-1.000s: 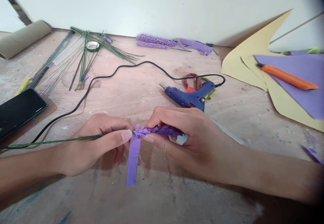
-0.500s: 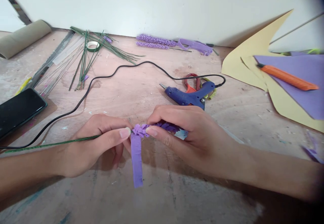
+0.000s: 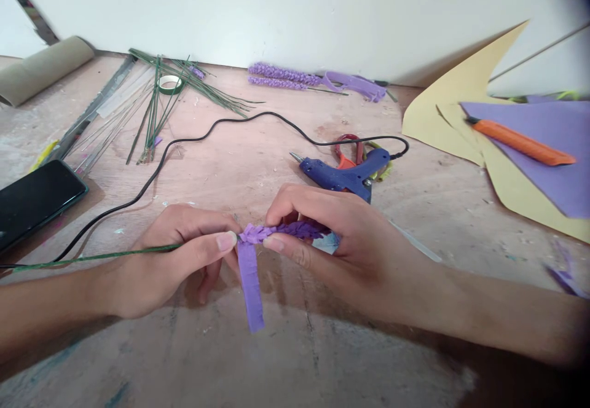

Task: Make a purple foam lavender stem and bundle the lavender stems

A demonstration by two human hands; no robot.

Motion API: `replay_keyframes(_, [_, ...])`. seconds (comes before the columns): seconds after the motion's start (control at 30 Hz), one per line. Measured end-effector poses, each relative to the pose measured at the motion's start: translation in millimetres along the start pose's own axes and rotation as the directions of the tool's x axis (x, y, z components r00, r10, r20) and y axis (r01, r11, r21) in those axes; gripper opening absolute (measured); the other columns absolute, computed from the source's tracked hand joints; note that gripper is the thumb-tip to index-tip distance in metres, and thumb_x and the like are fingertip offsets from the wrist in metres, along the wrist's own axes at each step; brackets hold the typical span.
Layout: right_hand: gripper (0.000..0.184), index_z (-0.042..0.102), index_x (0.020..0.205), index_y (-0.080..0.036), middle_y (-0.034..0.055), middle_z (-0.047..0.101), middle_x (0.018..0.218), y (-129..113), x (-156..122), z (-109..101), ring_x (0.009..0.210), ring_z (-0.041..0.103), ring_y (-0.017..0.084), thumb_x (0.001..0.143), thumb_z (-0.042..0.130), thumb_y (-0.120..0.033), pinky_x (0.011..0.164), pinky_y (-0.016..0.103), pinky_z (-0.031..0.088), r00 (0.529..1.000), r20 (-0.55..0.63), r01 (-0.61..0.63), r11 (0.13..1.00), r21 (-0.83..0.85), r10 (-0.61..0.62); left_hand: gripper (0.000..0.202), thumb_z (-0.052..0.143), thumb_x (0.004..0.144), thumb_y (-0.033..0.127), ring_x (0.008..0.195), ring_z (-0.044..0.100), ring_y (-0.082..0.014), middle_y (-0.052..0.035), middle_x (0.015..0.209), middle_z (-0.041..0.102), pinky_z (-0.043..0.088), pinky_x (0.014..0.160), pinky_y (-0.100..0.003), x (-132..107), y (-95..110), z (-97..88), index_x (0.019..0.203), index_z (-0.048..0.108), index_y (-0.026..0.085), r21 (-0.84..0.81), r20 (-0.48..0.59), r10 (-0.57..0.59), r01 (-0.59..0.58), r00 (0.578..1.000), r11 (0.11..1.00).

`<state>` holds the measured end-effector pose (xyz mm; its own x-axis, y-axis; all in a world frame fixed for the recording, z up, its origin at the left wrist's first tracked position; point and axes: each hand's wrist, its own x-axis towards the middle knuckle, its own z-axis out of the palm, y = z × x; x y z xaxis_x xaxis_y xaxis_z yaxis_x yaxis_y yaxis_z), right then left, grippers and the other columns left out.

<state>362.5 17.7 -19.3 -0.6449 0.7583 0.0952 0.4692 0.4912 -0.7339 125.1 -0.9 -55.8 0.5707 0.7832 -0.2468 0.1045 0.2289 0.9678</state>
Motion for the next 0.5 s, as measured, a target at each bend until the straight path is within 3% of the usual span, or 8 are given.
replay_keyframes(0.3, [0.007,0.062,0.09,-0.018,0.0001,0.065,0.082,-0.5,-1.1,4.8,0.072,0.057,0.013,0.096,0.058,-0.018,0.065,0.027,0.045,1.0,-0.005,0.003,1.0,0.018,-0.003,0.037,0.056,0.098,0.043,0.048,0.058,-0.0116,-0.0024,0.058,0.065,0.045,0.047,-0.019,1.5,0.2,-0.8,0.08,0.072,0.016,0.024,0.011,0.027,-0.027,1.0,0.999])
replay_keyframes(0.5, [0.01,0.062,0.091,-0.018,0.0027,0.067,0.09,2.2,-2.9,8.3,0.078,0.062,0.014,0.097,0.056,-0.014,0.067,0.027,0.047,0.994,-0.04,0.104,0.993,-0.059,-0.106,0.031,0.061,0.093,0.042,0.047,0.054,-0.0104,0.0001,0.059,0.062,0.043,0.045,-0.019,-0.2,3.8,2.9,0.082,0.074,0.016,-0.029,-0.015,-0.007,0.007,1.0,1.0])
